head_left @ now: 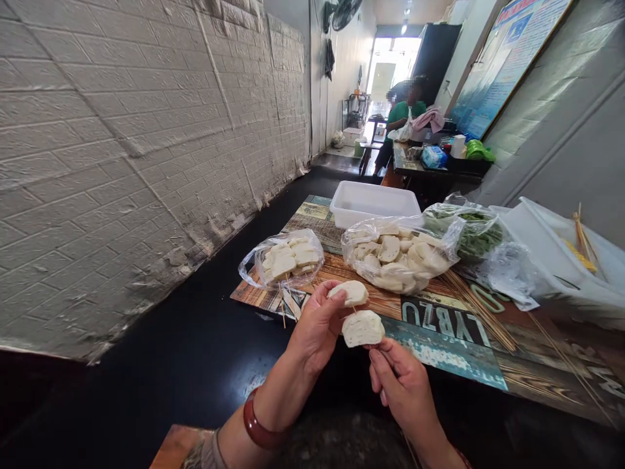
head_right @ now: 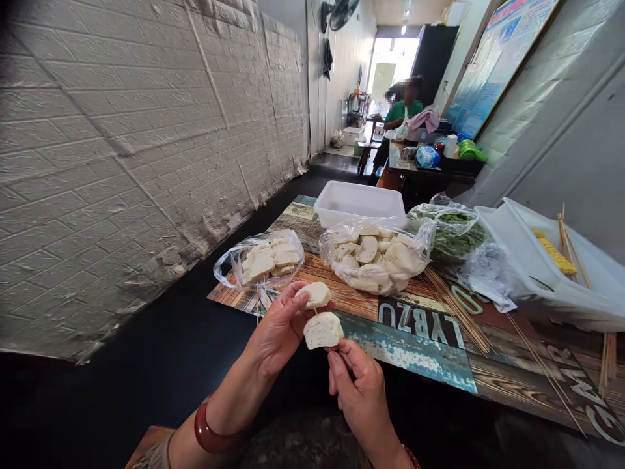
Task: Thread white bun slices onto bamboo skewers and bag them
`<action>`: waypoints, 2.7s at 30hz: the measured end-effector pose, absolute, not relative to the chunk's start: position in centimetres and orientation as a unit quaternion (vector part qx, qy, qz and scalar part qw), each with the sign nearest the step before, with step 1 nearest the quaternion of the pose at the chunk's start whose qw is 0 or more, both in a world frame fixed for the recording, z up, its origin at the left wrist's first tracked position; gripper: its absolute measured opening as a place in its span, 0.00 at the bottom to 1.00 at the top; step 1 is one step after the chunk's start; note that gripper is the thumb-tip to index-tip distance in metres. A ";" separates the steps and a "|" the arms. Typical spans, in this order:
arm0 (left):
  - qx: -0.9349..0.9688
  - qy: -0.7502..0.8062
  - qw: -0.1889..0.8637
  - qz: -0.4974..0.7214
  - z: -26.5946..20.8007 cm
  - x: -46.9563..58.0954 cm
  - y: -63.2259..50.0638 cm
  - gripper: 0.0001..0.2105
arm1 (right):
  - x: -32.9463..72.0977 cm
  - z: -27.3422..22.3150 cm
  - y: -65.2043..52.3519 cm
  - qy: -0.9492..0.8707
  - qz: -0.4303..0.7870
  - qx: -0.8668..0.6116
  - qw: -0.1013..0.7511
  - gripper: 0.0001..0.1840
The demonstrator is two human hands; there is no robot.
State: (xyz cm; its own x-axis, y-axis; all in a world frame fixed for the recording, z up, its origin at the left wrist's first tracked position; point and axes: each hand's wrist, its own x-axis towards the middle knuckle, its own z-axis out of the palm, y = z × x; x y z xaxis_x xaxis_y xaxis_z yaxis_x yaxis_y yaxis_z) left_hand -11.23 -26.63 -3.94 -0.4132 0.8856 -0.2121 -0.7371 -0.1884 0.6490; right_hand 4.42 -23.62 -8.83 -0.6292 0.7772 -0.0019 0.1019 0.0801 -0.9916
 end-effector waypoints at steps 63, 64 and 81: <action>0.124 0.406 0.484 0.765 -4.6 -10.4 -26.5 0.18 | 3.7 -8.9 -22.9 -0.661 0.613 -0.329 0.281 0.18; 0.126 0.408 0.479 0.767 -4.7 -10.4 -26.5 0.18 | 3.8 -8.9 -22.8 -0.667 0.605 -0.328 0.285 0.17; 0.163 0.347 0.551 0.741 -4.3 -10.9 -26.9 0.18 | 4.4 -9.3 -22.8 -0.656 0.628 -0.335 0.250 0.22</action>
State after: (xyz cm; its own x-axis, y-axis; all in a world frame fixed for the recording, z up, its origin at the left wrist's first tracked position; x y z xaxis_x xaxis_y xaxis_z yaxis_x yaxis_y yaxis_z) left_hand -10.91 -26.91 -4.31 -0.3398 0.9299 -0.1408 -0.7038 -0.1521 0.6939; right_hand 4.42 -22.76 -9.29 -0.6509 0.7535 -0.0922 0.1249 -0.0135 -0.9921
